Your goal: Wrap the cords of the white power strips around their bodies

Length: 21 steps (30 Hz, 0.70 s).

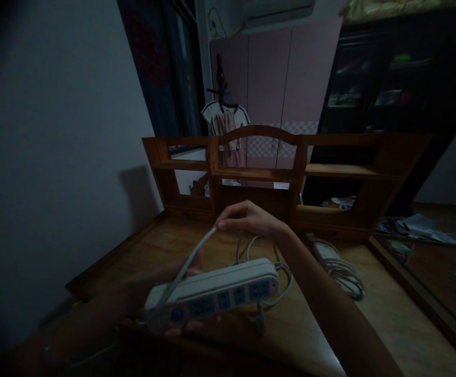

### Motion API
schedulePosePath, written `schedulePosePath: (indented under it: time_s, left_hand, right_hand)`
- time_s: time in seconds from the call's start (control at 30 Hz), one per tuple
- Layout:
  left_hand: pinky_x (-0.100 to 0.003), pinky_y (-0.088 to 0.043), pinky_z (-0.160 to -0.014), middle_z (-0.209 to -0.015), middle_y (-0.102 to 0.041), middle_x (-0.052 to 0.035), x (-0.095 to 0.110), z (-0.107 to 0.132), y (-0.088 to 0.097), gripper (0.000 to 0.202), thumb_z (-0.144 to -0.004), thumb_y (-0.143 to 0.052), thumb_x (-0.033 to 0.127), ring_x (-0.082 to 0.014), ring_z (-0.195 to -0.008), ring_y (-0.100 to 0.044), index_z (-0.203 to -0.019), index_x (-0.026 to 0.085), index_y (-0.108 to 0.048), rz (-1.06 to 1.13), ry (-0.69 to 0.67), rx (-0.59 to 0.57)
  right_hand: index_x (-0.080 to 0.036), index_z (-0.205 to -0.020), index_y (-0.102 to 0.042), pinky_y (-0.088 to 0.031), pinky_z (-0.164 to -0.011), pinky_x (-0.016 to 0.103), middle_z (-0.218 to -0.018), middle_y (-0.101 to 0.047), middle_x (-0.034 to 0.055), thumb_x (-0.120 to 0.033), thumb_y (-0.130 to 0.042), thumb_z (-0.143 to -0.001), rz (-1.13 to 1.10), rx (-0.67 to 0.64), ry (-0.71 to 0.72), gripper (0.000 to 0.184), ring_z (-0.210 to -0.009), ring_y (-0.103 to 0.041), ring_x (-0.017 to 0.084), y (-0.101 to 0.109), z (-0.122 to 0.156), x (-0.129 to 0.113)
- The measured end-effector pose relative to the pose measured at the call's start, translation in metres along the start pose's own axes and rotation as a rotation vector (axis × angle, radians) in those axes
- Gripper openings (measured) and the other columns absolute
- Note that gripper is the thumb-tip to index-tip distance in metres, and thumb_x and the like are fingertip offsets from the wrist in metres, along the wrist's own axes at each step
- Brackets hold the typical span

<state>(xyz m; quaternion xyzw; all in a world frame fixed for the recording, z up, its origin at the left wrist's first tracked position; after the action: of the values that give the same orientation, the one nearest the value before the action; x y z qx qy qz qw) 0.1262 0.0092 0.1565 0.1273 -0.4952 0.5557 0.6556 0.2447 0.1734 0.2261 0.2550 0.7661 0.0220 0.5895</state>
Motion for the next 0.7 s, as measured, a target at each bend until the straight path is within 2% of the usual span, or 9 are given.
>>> schedulePosePath:
  time_s: [0.07,0.2,0.3,0.37,0.47,0.53,0.63,0.7]
  left_hand:
    - [-0.027,-0.050,-0.050,-0.085,-0.071,-0.0130,-0.001,-0.004,-0.003,0.054,-0.087,-0.048,0.061,-0.0196,-0.063,-0.064,-0.110,0.016,-0.068,0.078,0.037,-0.067]
    - [-0.026,-0.048,-0.045,-0.077,-0.067,-0.0132,0.006,0.000,-0.001,0.060,-0.087,-0.045,0.063,-0.0184,-0.057,-0.060,-0.110,0.012,-0.066,0.117,-0.070,-0.021]
    - [-0.023,-0.049,-0.052,-0.086,-0.067,-0.0120,0.020,0.008,-0.001,0.046,-0.084,-0.059,0.048,-0.0167,-0.068,-0.060,-0.115,0.015,-0.063,0.075,-0.235,-0.001]
    - [-0.024,-0.050,-0.052,-0.092,-0.067,-0.0112,0.034,0.012,0.004,0.052,-0.077,-0.069,0.040,-0.0184,-0.072,-0.061,-0.122,0.016,-0.059,-0.011,-0.380,0.039]
    - [-0.026,-0.050,-0.050,-0.091,-0.066,-0.0109,0.054,0.014,0.025,0.059,-0.076,-0.071,0.040,-0.0185,-0.067,-0.062,-0.126,0.015,-0.053,-0.215,-0.537,0.238]
    - [-0.026,-0.051,-0.053,-0.096,-0.065,-0.0110,0.065,0.014,0.046,0.052,-0.080,-0.067,0.041,-0.0181,-0.070,-0.062,-0.123,0.016,-0.051,-0.286,-0.641,0.409]
    - [-0.029,-0.052,-0.057,-0.100,-0.064,-0.0100,0.071,0.006,0.078,0.049,-0.084,-0.059,0.049,-0.0181,-0.072,-0.062,-0.120,0.017,-0.050,-0.402,-0.721,0.645]
    - [-0.030,-0.050,-0.058,-0.095,-0.065,-0.0079,0.069,-0.005,0.097,0.053,-0.083,-0.058,0.053,-0.0181,-0.068,-0.061,-0.121,0.017,-0.051,-0.525,-0.689,0.764]
  right_hand:
    - [-0.013,-0.093,-0.074,-0.044,-0.078,0.025,-0.092,-0.069,0.0057,-0.034,-0.075,-0.082,-0.003,-0.004,-0.024,0.024,-0.083,-0.060,0.014,0.002,0.001,0.009]
    - [-0.013,-0.092,-0.073,-0.044,-0.069,0.024,-0.083,-0.066,0.0040,-0.039,-0.075,-0.081,-0.001,0.022,-0.069,0.028,-0.073,-0.057,0.013,0.005,0.007,0.036]
    - [-0.013,-0.089,-0.069,-0.042,-0.059,0.024,-0.072,-0.059,0.0014,-0.052,-0.071,-0.080,0.012,0.078,-0.094,0.041,-0.063,-0.051,0.012,0.002,0.011,0.062]
    - [-0.012,-0.087,-0.066,-0.039,-0.055,0.023,-0.064,-0.048,-0.0019,-0.062,-0.061,-0.083,0.042,0.132,-0.098,0.050,-0.057,-0.044,0.011,-0.004,0.013,0.078]
    - [-0.012,-0.102,-0.062,-0.033,-0.050,0.021,-0.062,-0.035,-0.0053,-0.063,-0.038,-0.096,0.143,0.192,-0.119,0.057,-0.052,-0.035,0.009,-0.020,0.019,0.092]
    - [-0.012,-0.112,-0.058,-0.032,-0.050,0.020,-0.065,-0.038,-0.0042,-0.055,-0.028,-0.101,0.257,0.223,-0.147,0.054,-0.053,-0.038,0.010,-0.037,0.024,0.096]
    - [-0.014,-0.114,-0.056,-0.037,-0.056,0.022,-0.074,-0.053,0.0016,-0.039,-0.031,-0.104,0.503,0.267,-0.205,0.036,-0.064,-0.051,0.013,-0.069,0.032,0.096]
    - [-0.014,-0.117,-0.055,-0.038,-0.061,0.025,-0.084,-0.060,0.0070,-0.023,-0.038,-0.102,0.693,0.279,-0.258,0.025,-0.072,-0.057,0.017,-0.089,0.038,0.093]
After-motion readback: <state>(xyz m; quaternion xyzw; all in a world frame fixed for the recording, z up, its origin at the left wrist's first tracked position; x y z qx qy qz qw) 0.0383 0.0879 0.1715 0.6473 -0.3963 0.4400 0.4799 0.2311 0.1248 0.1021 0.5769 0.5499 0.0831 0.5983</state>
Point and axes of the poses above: each hand's wrist, its own z-axis away from the middle knuckle, its own y-axis out of the back of the hand, x = y × z, the point moved 5 cm from there along -z, towards the middle knuckle
